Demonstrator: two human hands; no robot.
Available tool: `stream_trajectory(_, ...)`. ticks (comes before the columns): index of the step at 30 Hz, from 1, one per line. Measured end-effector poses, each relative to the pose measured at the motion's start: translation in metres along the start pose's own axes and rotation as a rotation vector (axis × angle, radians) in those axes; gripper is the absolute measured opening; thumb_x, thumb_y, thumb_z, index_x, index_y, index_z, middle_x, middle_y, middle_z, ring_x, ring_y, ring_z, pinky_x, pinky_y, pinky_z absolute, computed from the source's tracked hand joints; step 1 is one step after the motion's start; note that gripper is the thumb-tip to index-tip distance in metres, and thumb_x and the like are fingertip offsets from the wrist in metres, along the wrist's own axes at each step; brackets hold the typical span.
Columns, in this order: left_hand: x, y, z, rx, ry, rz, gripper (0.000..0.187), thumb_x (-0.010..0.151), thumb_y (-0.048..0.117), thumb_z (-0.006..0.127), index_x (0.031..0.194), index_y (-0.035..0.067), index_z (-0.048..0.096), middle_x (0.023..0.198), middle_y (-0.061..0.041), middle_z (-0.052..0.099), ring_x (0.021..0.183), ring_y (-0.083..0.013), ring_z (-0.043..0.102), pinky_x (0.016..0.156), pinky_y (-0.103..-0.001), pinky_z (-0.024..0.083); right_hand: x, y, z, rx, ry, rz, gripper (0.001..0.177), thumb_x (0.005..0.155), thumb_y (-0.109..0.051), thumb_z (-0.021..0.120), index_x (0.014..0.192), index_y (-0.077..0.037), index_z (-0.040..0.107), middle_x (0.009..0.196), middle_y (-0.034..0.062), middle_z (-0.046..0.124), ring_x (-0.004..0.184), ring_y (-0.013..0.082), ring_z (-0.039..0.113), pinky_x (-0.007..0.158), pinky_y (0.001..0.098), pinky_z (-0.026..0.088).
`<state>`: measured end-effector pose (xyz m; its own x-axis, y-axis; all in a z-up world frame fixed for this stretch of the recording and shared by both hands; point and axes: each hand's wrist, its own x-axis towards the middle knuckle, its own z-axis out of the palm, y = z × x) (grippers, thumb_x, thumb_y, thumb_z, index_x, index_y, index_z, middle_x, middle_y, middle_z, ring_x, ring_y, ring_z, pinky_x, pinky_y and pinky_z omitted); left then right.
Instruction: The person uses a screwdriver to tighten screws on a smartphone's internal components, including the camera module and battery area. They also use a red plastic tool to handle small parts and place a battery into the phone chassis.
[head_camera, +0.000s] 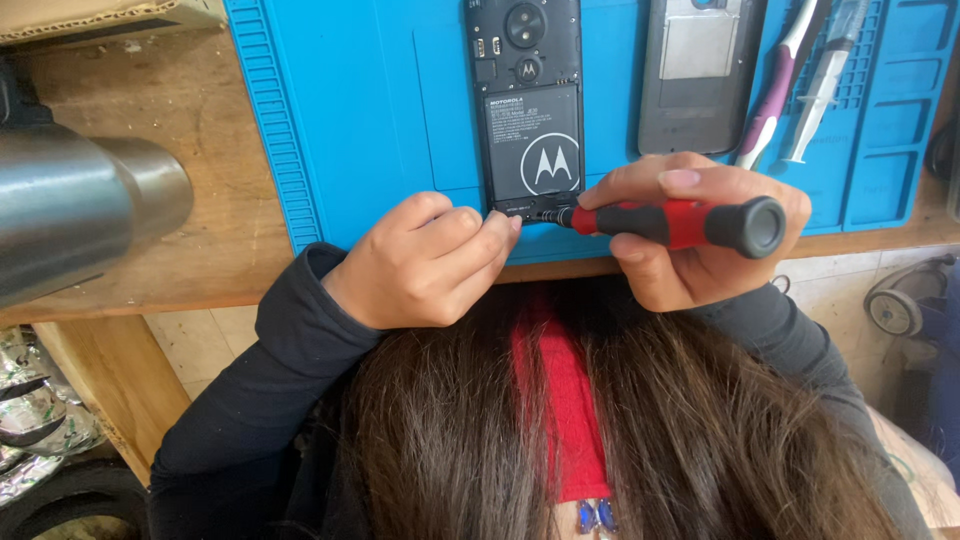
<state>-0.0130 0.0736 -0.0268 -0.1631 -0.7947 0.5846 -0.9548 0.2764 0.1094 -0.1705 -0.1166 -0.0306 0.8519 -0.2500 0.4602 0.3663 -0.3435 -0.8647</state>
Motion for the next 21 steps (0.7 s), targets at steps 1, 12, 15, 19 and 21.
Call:
stream_trajectory(1, 0.0, 0.0, 0.0, 0.006, 0.003, 0.007, 0.004, 0.093, 0.0, 0.069, 0.088, -0.001, 0.07, 0.091, -0.008, 0.066, 0.072, -0.0166, 0.053, 0.058, -0.028, 0.039, 0.0, 0.001, 0.0, 0.009, -0.003, -0.017, 0.034, 0.094, -0.011, 0.061, 0.12, -0.006, 0.039, 0.085, 0.0278, 0.064, 0.076, 0.0373, 0.073, 0.066, 0.0379, 0.06)
stream_trajectory(12, 0.002, -0.003, -0.005, 0.002, 0.011, -0.003, 0.006, 0.093, 0.003, 0.071, 0.087, 0.001, 0.069, 0.092, -0.008, 0.066, 0.072, -0.0168, 0.052, 0.06, -0.029, 0.04, 0.001, 0.003, 0.005, -0.004, 0.002, -0.067, 0.037, 0.091, -0.009, 0.065, 0.119, -0.003, 0.04, 0.08, 0.0268, 0.062, 0.072, 0.0368, 0.072, 0.062, 0.0383, 0.058)
stream_trajectory(15, 0.002, -0.008, -0.014, -0.063, 0.023, -0.066, 0.008, 0.097, 0.004, 0.064, 0.097, 0.0, 0.07, 0.094, -0.008, 0.066, 0.073, -0.0194, 0.054, 0.061, -0.032, 0.04, 0.004, 0.0, 0.005, -0.027, -0.044, -0.093, 0.039, 0.091, -0.006, 0.066, 0.12, -0.003, 0.039, 0.081, 0.0277, 0.063, 0.072, 0.0357, 0.071, 0.061, 0.0376, 0.058)
stream_trajectory(19, 0.015, -0.013, -0.037, -0.227, 0.146, -0.244, 0.009, 0.097, 0.002, 0.069, 0.105, 0.0, 0.074, 0.103, -0.009, 0.067, 0.078, -0.0249, 0.057, 0.07, -0.036, 0.045, 0.006, -0.011, 0.007, -0.186, -0.074, 0.012, 0.04, 0.091, -0.017, 0.071, 0.118, -0.007, 0.043, 0.089, 0.0237, 0.068, 0.074, 0.0308, 0.07, 0.066, 0.035, 0.053)
stream_trajectory(21, 0.04, -0.006, -0.066, -0.32, 0.135, -0.312, 0.016, 0.097, -0.001, 0.076, 0.111, -0.002, 0.069, 0.11, -0.014, 0.068, 0.087, -0.0271, 0.061, 0.079, -0.037, 0.051, 0.009, -0.015, 0.005, -0.283, -0.093, 0.099, 0.034, 0.085, -0.02, 0.076, 0.104, -0.004, 0.052, 0.085, 0.0197, 0.068, 0.072, 0.0293, 0.068, 0.064, 0.0337, 0.049)
